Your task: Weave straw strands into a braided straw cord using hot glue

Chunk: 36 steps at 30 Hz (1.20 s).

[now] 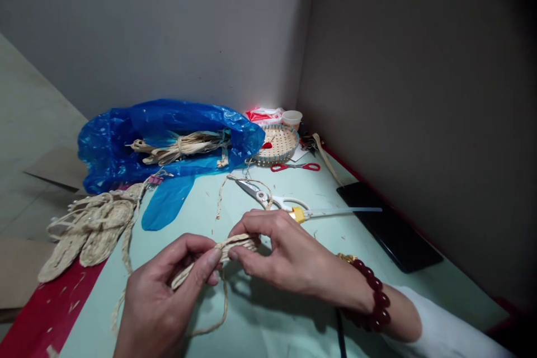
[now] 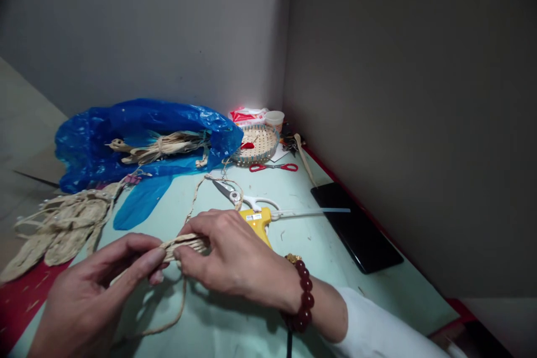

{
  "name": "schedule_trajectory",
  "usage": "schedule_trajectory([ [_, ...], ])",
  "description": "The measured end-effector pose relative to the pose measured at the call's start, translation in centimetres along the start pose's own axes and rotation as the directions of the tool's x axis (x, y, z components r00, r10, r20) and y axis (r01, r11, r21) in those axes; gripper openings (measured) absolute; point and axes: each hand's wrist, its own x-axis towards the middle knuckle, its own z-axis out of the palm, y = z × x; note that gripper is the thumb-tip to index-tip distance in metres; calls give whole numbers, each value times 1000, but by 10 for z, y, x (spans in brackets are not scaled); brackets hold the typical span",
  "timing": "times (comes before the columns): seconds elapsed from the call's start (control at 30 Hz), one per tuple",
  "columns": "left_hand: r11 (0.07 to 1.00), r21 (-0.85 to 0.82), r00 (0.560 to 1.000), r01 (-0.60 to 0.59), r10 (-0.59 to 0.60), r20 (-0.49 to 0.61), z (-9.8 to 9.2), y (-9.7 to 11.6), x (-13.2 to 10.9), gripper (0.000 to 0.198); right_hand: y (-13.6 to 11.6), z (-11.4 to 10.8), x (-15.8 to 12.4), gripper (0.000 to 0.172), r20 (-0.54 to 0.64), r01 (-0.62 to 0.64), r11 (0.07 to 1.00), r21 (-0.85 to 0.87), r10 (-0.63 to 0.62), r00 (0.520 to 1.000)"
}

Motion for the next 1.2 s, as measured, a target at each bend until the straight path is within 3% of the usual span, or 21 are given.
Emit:
schedule_trajectory([
  [0.17,998,30,997,52,-53,62,-4,-3,4,26,-1,2,-2,9,-11,14,999,-34,-14,1000],
  [0.3,996,-12,990,86,-84,116,-9,-7,9,28,3,-5,-2,18,58,5,999,33,-7,998],
  [0.43,992,-78,984,96,-83,155,-7,-6,11,27,7,-14,0,44,125,-21,999,27,17,992],
  [0.47,991,-88,983,101,-85,165,-6,-6,11,26,7,-16,1,44,121,-20,999,29,16,993],
  [0.6,984,-123,977,132,-109,183,-5,-4,10,24,4,-21,2,14,62,13,999,40,-15,998],
  [0.8,987,-68,978,145,-132,158,-12,-6,9,32,0,-23,1,15,0,143,989,-23,-143,990],
  [0.97,997,11,988,76,-77,130,-15,-6,8,22,1,-24,3,28,34,322,930,-176,-321,946],
  [1.2,999,4,976,33,-33,215,-16,-3,9,18,3,-28,5,51,80,354,923,-149,-346,935],
])
